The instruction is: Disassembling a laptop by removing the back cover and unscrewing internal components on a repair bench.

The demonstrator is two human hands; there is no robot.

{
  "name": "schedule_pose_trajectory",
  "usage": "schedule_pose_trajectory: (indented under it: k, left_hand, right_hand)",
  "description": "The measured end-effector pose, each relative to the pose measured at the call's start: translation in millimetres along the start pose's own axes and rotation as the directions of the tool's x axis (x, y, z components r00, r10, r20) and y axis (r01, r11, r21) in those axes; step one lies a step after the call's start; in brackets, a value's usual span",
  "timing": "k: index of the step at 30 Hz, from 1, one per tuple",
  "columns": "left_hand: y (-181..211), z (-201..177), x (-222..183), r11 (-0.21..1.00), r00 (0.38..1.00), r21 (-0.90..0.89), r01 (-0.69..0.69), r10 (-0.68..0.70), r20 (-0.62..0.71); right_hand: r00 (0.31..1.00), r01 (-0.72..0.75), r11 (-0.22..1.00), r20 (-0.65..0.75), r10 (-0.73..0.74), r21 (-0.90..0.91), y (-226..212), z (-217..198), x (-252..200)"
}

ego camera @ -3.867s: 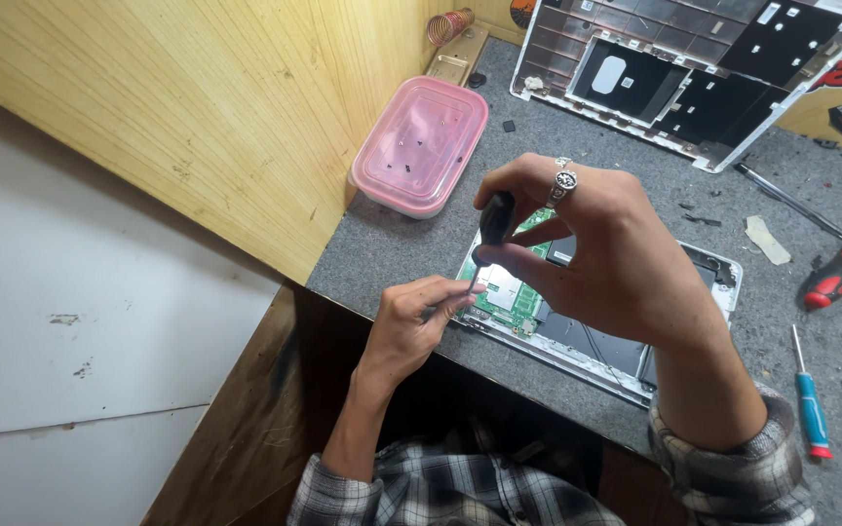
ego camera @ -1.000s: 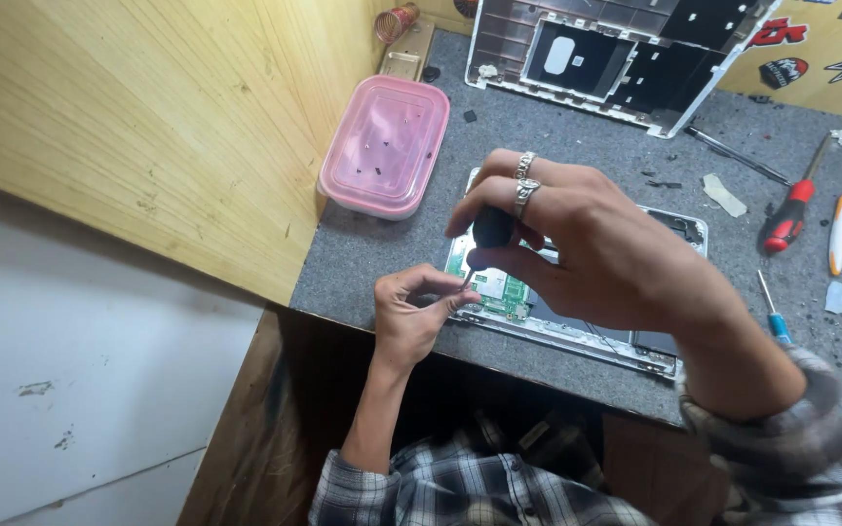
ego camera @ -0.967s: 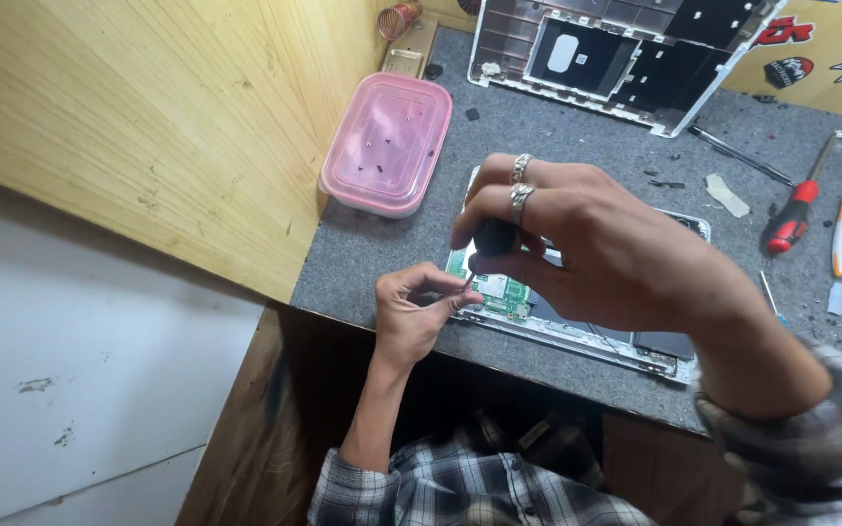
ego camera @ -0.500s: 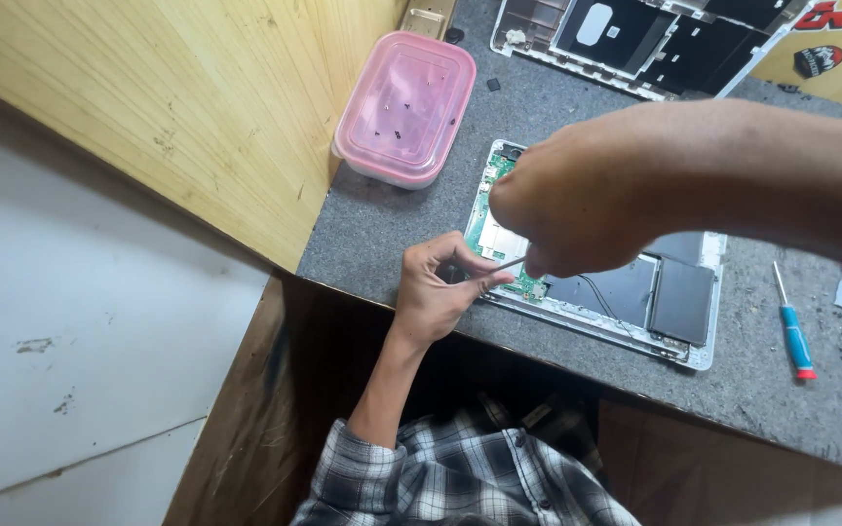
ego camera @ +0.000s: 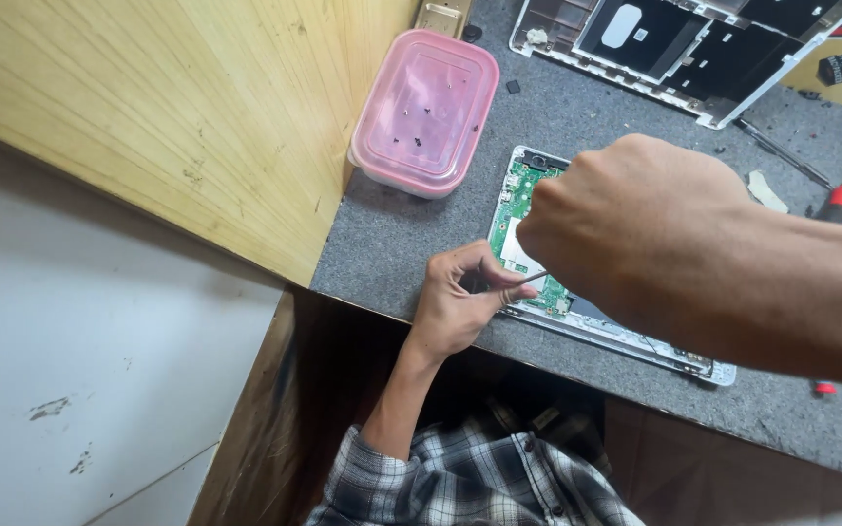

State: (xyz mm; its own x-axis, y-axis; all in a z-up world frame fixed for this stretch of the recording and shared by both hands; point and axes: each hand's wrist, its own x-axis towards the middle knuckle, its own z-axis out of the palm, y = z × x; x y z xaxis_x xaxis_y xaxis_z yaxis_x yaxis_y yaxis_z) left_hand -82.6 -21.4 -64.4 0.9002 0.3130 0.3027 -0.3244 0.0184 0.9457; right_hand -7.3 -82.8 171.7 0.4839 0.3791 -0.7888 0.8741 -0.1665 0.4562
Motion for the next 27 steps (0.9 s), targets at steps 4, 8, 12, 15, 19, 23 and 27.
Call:
schedule_pose_trajectory:
  k: [4, 8, 12, 15, 19, 23, 27]
  left_hand:
    - [-2.7, -5.2, -1.3, 0.999, 0.998, -0.051, 0.015, -0.012, 0.059]
    - [-16.8, -15.3, -6.1, 0.984, 0.96, -0.179, -0.008, 0.057, 0.276]
    - [-10.9, -7.1, -2.7, 0.97, 0.967, -0.239, -0.041, 0.098, 0.234]
    - [-6.3, -6.6, -2.4, 0.989, 0.967, -0.044, -0.141, 0.147, 0.207]
    - [-21.8, -4.7, -4.7, 0.973, 0.967, -0.155, -0.169, 0.194, 0.164]
    - [-17.4, -6.4, -5.7, 0.97, 0.976, -0.178, -0.165, 0.186, 0.112]
    - [-17.7, -6.7, -8.3, 0.971, 0.975, -0.105, -0.214, 0.219, 0.043]
  right_hand:
    - [0.762, -0.158, 0.872, -0.619, -0.191, -0.464, -17.0, 42.2, 14.5]
    - [0.246, -0.463, 0.671, -0.811, -0.53, -0.579, -3.9, 60.0, 30.9]
    - [0.278, -0.487, 0.63, -0.791, -0.545, -0.605, -5.6, 67.0, 18.2]
    - [0.662, -0.315, 0.788, -0.717, -0.217, -0.529, -14.0, 31.0, -10.8]
    - [0.984, -0.167, 0.983, -0.078, 0.161, -0.072, 6.4, -27.5, -29.8]
    - [0.937, -0.157, 0.981, -0.332, 0.111, -0.117, 5.3, -18.9, -15.3]
    - [0.337, -0.134, 0.801, -0.787, -0.518, -0.584, 19.3, 43.1, 20.2]
